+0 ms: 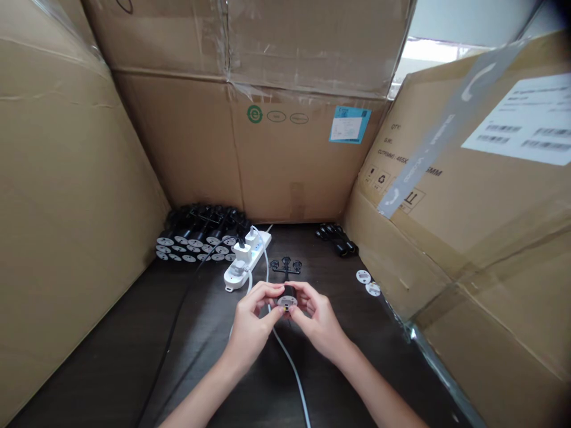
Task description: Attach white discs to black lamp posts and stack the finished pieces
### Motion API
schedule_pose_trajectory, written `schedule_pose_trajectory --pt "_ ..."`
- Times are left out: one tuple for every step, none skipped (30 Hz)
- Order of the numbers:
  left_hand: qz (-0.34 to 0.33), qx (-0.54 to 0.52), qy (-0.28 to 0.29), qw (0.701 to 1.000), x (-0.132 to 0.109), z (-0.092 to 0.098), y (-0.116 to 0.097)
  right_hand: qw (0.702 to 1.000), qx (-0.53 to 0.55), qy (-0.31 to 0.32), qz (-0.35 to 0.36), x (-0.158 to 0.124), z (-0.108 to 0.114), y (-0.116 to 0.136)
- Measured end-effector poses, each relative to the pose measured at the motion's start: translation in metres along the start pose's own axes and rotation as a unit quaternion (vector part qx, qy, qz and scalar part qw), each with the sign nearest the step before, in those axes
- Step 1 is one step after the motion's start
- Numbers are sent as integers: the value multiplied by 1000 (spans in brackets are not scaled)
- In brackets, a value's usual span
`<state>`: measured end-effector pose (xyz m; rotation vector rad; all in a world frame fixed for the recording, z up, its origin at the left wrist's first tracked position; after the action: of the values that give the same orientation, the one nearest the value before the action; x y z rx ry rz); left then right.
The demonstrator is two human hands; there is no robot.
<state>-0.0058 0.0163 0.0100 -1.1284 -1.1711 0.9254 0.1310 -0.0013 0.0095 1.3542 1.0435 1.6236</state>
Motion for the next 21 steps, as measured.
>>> schedule_pose_trajectory --pt "-4 2 0 1000 0 0 0 1000 0 2 1 0 0 0" --pt "-8 4 0 1000 1 1 -1 1000 1 3 2 0 1 1" --pt "-11 5 2 1000 1 1 -1 1000 3 5 3 0 1 1" --pt "-14 5 4 1000 1 2 -2 1000 5 6 6 1 1 2" --pt "-15 3 9 1000 2 2 -3 1000 4 8 10 1 2 2" --pt "-14 -1 14 1000 2 3 -3 1000 0 8 14 2 2 3" --pt "-14 -5 19 1000 2 3 -4 1000 -4 9 18 2 3 3" --pt "-13 -7 24 1000 2 3 -4 1000 -9 8 21 2 3 3" --pt "-12 -7 27 1000 2 3 -4 1000 -12 7 23 3 4 4" --pt "-12 -4 27 1000 2 3 -4 1000 -14 7 24 3 4 3" --pt "-14 1 25 1000 2 3 -3 1000 -14 8 23 2 5 3" --pt "-18 7 23 1000 2 3 -3 1000 -14 9 22 2 5 3" --pt "-22 14 21 999 2 3 -3 1000 -16 10 20 2 6 2" --pt "-27 20 20 999 2 3 -3 1000 -18 10 17 2 6 1" --pt "-33 24 20 999 1 2 -3 1000 -22 9 15 1 6 0" --pt "-37 29 20 999 1 2 -3 999 -29 6 15 1 6 -1" --pt "-41 32 19 998 1 2 -3 999 -39 4 17 0 6 -3" --pt "-44 35 17 998 1 2 -2 999 -50 1 21 0 6 -4" --pt "-47 39 13 998 1 3 -2 998 -64 -1 26 -1 6 -5" --pt "-49 43 9 998 1 3 -2 996 -77 -2 33 -1 6 -5" --pt "-51 49 4 998 1 3 -2 995 -92 -3 40 -2 6 -5"
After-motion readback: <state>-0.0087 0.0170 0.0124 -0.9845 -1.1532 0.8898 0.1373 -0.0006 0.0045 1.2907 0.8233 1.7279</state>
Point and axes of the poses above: each hand's wrist, its own x-axis towards the middle knuckle, its own z-axis out of the back of the hand, y = z × x, the point moved 2 cm from there along x, towards the middle knuckle, and after that the axes turned 6 degrees about z, right-handed, at the moved point
